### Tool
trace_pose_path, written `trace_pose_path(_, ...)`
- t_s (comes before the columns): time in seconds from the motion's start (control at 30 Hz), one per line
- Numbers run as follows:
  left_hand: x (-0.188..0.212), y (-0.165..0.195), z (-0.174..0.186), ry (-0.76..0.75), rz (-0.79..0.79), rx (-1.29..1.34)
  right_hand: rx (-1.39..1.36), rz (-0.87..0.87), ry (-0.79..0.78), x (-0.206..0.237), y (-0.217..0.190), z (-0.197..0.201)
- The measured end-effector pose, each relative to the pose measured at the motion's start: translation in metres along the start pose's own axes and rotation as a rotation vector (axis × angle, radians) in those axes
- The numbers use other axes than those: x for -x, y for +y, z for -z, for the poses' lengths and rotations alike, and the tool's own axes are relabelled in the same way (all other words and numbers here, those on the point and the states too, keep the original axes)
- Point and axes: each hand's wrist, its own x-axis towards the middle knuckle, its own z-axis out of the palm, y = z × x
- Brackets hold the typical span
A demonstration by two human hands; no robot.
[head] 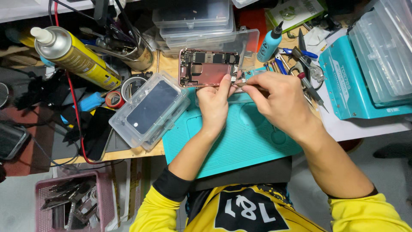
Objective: The person works at a repair bench on a disassembled smartphone, holding the phone frame in one hand while using a screwdriver to unscrew and reposition internal components. They set the phone down, pick up small parts and tools, and continue driving screws along the phone's edge.
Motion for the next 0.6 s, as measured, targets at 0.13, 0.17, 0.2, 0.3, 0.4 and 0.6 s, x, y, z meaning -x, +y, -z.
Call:
trace_pose_path(0.13,0.0016,0.0008,0.0029,0.055,0.002,-0.157,-0.038,0.010,0.017,0.0013,-0.0028,-0.0003)
trace_pose_path(0.17,0.0019,0.0008,0.0036,0.058,0.002,-0.182,-0.013,0.028,0.020,0.0012,-0.0032,-0.0007)
trace_pose_path(0.2,0.0020,0.0011,0.0041,0.061,0.000,-0.207,0.011,0.047,0.023,0.0008,-0.0037,-0.0014)
trace_pose_path(0.3,0.0019,0.0029,0.0037,0.108,0.028,-0.324,0.041,0.065,0.012,-0.0003,-0.0044,-0.0026)
trace_pose_path(0.4,0.0003,0.0061,0.0019,0.038,0.045,-0.015,0.060,0.053,0.002,-0.0021,-0.0046,-0.0031)
trace_pose_path(0.6,-0.0016,0.0062,0.0040,0.075,0.059,-0.012,0.026,0.025,-0.023,-0.0050,-0.0068,-0.0031)
